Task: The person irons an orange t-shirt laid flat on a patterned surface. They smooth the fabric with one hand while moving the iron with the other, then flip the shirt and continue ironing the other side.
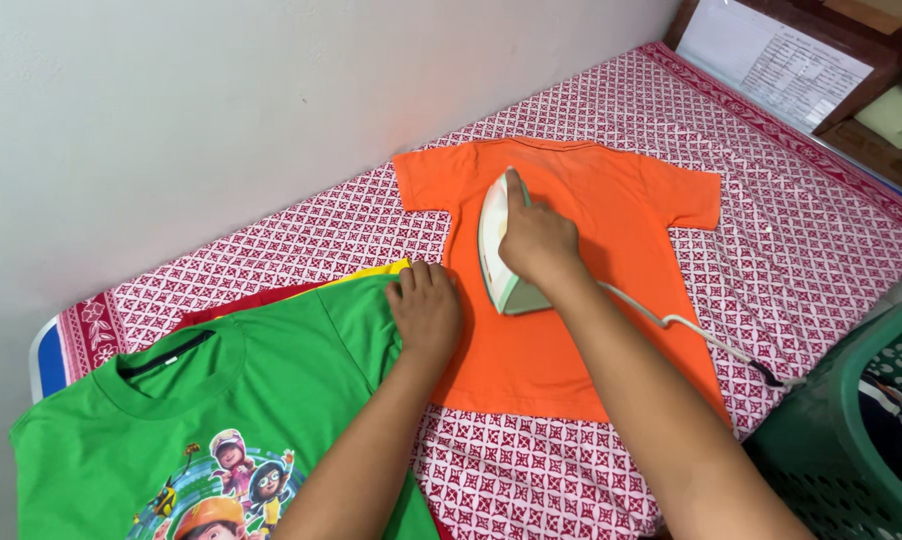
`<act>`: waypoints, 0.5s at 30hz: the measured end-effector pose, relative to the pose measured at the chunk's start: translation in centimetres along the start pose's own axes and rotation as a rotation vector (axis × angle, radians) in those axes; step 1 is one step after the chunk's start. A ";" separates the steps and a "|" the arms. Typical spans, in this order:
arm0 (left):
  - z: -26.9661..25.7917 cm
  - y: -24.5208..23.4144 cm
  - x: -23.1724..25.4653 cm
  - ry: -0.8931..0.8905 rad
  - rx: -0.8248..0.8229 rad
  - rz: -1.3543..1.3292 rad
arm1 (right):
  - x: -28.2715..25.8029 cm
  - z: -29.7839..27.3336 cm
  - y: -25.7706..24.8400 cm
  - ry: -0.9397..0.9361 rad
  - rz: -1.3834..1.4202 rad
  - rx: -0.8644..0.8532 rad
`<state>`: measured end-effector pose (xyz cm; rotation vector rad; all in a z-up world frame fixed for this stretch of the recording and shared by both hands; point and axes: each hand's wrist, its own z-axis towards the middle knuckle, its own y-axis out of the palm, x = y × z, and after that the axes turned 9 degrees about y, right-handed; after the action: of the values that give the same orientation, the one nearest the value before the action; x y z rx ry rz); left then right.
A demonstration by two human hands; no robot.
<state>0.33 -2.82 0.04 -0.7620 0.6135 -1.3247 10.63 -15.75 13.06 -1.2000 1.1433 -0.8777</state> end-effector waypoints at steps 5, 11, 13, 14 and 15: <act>0.1 0.0 -0.1 0.003 0.030 0.006 | -0.3 1.9 -0.8 0.040 0.012 -0.063; 0.3 -1.2 0.0 -0.023 0.077 -0.102 | 0.3 -0.1 -0.7 0.034 -0.033 -0.041; 0.4 -1.4 -0.1 -0.043 0.100 -0.120 | 0.7 -1.8 -0.6 0.005 -0.031 -0.003; 0.5 -1.4 -0.3 -0.054 0.110 -0.118 | 0.8 -2.8 -0.5 -0.010 -0.030 0.015; 0.6 -1.3 -0.5 -0.065 0.119 -0.115 | 1.0 -3.8 -0.5 -0.016 -0.037 -0.003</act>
<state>-0.10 -2.36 1.44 -0.7486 0.4398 -1.4234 7.20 -17.67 13.45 -1.2322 1.1130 -0.8923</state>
